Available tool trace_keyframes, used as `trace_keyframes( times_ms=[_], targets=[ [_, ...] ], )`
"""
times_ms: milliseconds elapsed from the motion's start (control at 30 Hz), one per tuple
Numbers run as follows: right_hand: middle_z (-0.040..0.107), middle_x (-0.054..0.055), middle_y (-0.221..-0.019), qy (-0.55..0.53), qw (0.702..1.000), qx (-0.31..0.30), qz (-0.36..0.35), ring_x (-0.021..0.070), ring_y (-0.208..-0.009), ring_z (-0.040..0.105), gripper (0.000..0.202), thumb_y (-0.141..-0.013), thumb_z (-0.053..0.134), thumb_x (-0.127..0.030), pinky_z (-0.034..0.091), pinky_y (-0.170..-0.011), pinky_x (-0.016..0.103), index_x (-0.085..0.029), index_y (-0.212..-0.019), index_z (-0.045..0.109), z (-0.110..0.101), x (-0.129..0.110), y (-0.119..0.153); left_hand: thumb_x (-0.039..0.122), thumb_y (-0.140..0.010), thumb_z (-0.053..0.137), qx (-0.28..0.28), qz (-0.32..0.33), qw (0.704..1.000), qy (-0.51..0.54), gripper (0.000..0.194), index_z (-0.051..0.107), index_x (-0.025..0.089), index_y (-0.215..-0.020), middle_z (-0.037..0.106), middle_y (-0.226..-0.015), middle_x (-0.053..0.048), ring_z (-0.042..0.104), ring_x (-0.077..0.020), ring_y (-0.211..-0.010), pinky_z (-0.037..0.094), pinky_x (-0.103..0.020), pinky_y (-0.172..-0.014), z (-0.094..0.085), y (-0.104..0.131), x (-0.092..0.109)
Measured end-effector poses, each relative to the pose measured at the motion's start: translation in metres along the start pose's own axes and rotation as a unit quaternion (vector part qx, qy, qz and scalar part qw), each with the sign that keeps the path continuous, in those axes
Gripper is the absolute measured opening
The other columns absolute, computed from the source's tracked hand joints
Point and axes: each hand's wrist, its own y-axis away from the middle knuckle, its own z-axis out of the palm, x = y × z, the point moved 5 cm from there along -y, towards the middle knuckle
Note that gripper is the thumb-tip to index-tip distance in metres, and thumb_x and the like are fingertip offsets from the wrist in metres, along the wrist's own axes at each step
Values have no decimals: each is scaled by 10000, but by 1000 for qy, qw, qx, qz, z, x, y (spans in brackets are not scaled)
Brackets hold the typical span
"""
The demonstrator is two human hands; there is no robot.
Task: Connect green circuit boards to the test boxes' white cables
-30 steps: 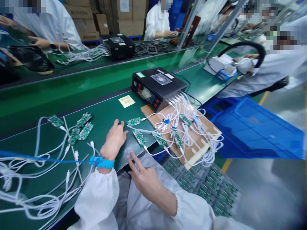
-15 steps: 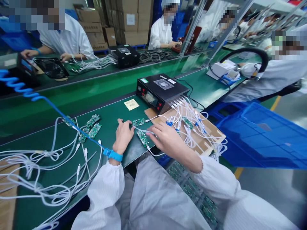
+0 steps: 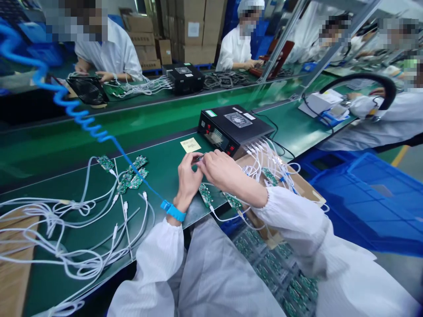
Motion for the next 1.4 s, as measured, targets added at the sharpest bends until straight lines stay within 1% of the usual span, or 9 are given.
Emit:
trace_keyframes(
  times_ms=[233, 433, 633, 733, 867, 1033, 1133, 1233, 1400],
  targets=[
    [660, 160, -948, -3, 998, 4, -57, 278, -883, 555, 279, -1052, 391, -206, 390, -781, 380, -64, -1036, 630, 9, 9, -3, 118, -941, 529, -15, -10, 998, 60, 259, 636, 207, -1159, 745, -1171, -67, 719, -182, -1097, 585, -298, -952, 14, 6, -2],
    [640, 143, -922, -90, 993, 6, -72, 257, -867, 532, 263, -1017, 438, -217, 422, -821, 383, -69, -1018, 655, 17, 20, -7, 157, -920, 622, -23, -29, 997, 64, 274, 687, 223, -1178, 758, -1160, -48, 726, -213, -1098, 586, -312, -964, 18, 9, -8],
    [599, 144, -1014, -178, 970, 42, -161, 267, -1015, 509, 250, -984, 455, -210, 458, -900, 395, -139, -841, 648, 3, 7, 8, 316, -970, 637, 58, -89, 987, 116, 234, 687, 180, -1154, 764, -1078, -88, 753, -207, -968, 609, -284, -851, 1, -2, -22],
    [590, 141, -957, -144, 981, 73, -111, 273, -975, 509, 319, -1042, 360, -231, 451, -900, 414, -141, -893, 627, -1, 14, 13, 337, -937, 699, 79, -117, 974, 175, 253, 680, 164, -1120, 757, -1053, -94, 748, -198, -948, 611, -277, -835, -6, -9, -27],
    [604, 171, -966, -82, 994, 79, -2, 289, -917, 545, 358, -1093, 284, -320, 447, -862, 430, -120, -1003, 567, 15, 38, 11, 368, -898, 753, 119, -188, 935, 275, 292, 664, 146, -1066, 746, -1067, -104, 734, -197, -976, 600, -340, -922, -7, -14, -36],
    [665, 146, -992, -211, 975, 41, 47, 244, -810, 615, 292, -1088, 343, -329, 453, -712, 339, -106, -1200, 495, 47, 53, 2, 353, -919, 734, 124, -252, 887, 366, 231, 657, 145, -986, 743, -1091, -97, 726, -175, -1010, 547, -379, -1046, 10, -15, -43],
    [696, 143, -995, -263, 962, 37, 65, 236, -847, 650, 245, -1073, 393, -289, 448, -736, 319, -118, -1126, 561, 55, 56, -7, 283, -940, 709, 129, -273, 872, 386, 165, 633, 140, -970, 748, -1030, -77, 725, -165, -1000, 552, -364, -1038, 23, -16, -43],
    [716, 151, -983, -273, 958, 34, 81, 238, -871, 675, 271, -1080, 398, -305, 439, -748, 305, -128, -1048, 600, 56, 58, -17, 241, -980, 644, 121, -287, 863, 397, 118, 619, 132, -941, 746, -984, -70, 726, -160, -1007, 555, -352, -1036, 35, -22, -43],
    [742, 161, -917, -204, 974, -32, 98, 279, -787, 710, 337, -1110, 330, -360, 410, -669, 304, -114, -1219, 532, 54, 56, -30, 240, -990, 638, 109, -334, 839, 414, 146, 649, 96, -967, 758, -1075, -157, 714, -240, -1149, 542, -414, -1079, 45, -46, -46]
  ],
)
